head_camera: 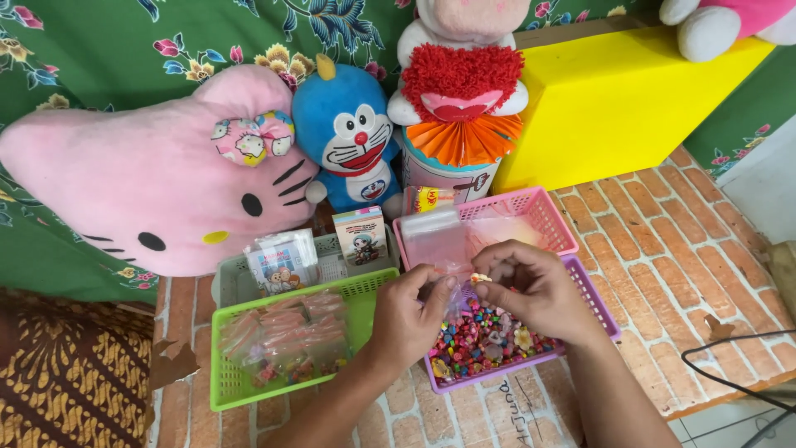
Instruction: Sorting small colorful charms from a basket into a small plastic zip-lock bag.
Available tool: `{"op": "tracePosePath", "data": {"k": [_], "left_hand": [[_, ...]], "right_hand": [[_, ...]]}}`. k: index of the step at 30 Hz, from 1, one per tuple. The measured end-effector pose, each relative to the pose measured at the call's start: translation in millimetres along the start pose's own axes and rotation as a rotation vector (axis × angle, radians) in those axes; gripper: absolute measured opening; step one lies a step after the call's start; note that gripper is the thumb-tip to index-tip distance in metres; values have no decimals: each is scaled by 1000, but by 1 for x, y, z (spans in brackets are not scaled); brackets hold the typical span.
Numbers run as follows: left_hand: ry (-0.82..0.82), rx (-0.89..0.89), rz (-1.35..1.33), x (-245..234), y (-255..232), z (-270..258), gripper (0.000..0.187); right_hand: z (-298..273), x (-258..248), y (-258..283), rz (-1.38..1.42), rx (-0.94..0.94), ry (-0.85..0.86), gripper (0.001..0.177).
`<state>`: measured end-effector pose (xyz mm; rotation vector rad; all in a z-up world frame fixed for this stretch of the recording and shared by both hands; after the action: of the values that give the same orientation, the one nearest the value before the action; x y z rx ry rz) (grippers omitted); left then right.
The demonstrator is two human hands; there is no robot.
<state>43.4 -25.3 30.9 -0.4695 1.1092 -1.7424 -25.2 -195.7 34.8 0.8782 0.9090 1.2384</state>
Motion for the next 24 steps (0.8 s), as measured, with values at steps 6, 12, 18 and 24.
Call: {"op": "tracePosePath", "data": {"k": [6, 12, 18, 24], "left_hand": [[15, 13, 61, 4, 9, -4, 23], [86, 50, 68, 5, -6, 1, 25], [133, 76, 34, 8, -24, -2, 23], [165, 88, 49, 9, -10, 2, 18]], "right_hand": [[3, 0, 13, -39, -96, -101, 16], [4, -3, 20, -147, -156, -191, 13], [7, 7, 21, -251, -171, -105, 11], [12, 16, 33, -312, -139, 6, 7]]}}
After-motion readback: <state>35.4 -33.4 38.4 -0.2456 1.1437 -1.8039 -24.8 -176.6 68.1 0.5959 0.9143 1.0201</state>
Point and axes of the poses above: each hand's wrist, its own z-axis towards the middle knuckle, its own x-axis out of the palm, y = z × x, the point moved 6 cm from there along z, towards the middle knuckle, and after that the axes turned 3 degrees about y, right-handed, at the moved point
